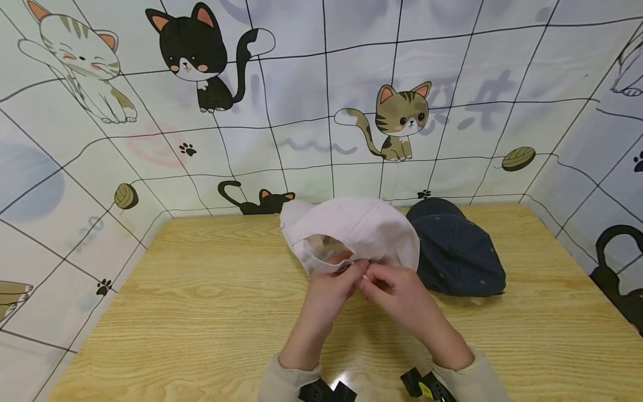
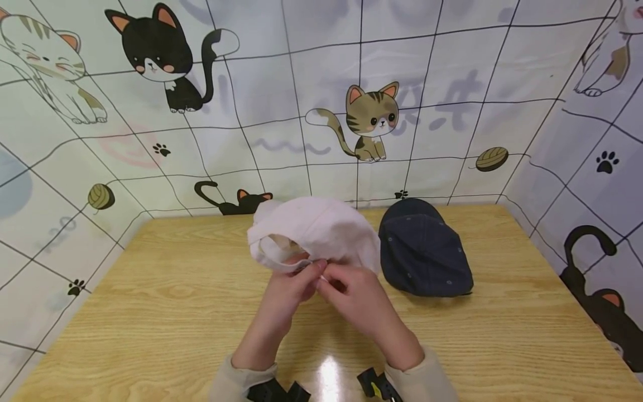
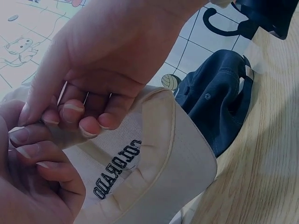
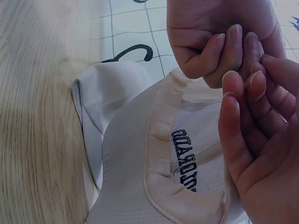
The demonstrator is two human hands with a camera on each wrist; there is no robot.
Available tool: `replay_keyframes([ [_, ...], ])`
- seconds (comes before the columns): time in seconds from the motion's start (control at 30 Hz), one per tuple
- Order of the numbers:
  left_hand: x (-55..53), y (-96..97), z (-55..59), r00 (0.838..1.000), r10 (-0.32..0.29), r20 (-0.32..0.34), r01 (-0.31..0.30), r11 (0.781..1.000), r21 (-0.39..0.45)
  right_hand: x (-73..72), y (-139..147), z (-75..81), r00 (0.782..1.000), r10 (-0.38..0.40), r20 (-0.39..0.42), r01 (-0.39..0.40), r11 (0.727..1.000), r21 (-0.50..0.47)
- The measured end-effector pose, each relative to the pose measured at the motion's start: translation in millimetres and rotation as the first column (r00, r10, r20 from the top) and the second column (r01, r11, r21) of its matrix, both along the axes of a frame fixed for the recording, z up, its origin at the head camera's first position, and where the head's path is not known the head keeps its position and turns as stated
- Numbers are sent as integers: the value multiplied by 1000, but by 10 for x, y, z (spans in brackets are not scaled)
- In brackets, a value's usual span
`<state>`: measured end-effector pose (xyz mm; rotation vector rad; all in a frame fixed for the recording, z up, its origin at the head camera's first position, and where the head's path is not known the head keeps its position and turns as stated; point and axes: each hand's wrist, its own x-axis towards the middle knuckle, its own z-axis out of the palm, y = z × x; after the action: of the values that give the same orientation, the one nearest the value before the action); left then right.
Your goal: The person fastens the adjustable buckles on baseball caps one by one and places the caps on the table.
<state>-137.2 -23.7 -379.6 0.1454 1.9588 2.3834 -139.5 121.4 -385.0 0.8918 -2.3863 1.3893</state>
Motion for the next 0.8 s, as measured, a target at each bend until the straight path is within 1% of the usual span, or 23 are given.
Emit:
replay_keyframes([
  [0.07, -1, -4, -3, 1000, 14, 25, -15, 1000, 7, 3, -7, 7, 1000, 7, -3, -7, 1000, 5],
  [0.13, -5, -10, -5, 999, 22, 35, -23, 1000, 14, 4, -14, 7, 1000, 20, -5, -20, 1000, 4],
  [0.3, -6, -31, 7, 1000, 17, 18, -17, 1000, 21, 8, -25, 10, 999, 42, -21, -42, 999, 3],
  [0.5, -11, -35, 8, 999, 21, 29, -21, 1000, 20, 29, -27, 34, 999, 36, -27, -36, 999, 6],
  [0.57, -18, -37, 7, 999, 28, 27, -28, 999, 17, 34, -33, 46, 1000, 21, -16, -21, 1000, 9],
  [0.67, -28, -36, -3, 999, 32, -4, -32, 999, 16, 37, -46, 60, 999, -25, 28, 24, 1000, 10],
  [0.73, -37, -27, -18, 998, 23, -50, -22, 1000, 20, 37, -52, 64, 996, -62, 65, 61, 998, 8],
  [0.77, -109, -8, -174, 995, 19, -102, -16, 999, 31, 36, -55, 66, 994, -77, 83, 77, 997, 7],
  [0.8, -115, -3, -190, 991, 10, -135, -4, 999, 38, 35, -55, 67, 991, -89, 102, 88, 996, 6],
])
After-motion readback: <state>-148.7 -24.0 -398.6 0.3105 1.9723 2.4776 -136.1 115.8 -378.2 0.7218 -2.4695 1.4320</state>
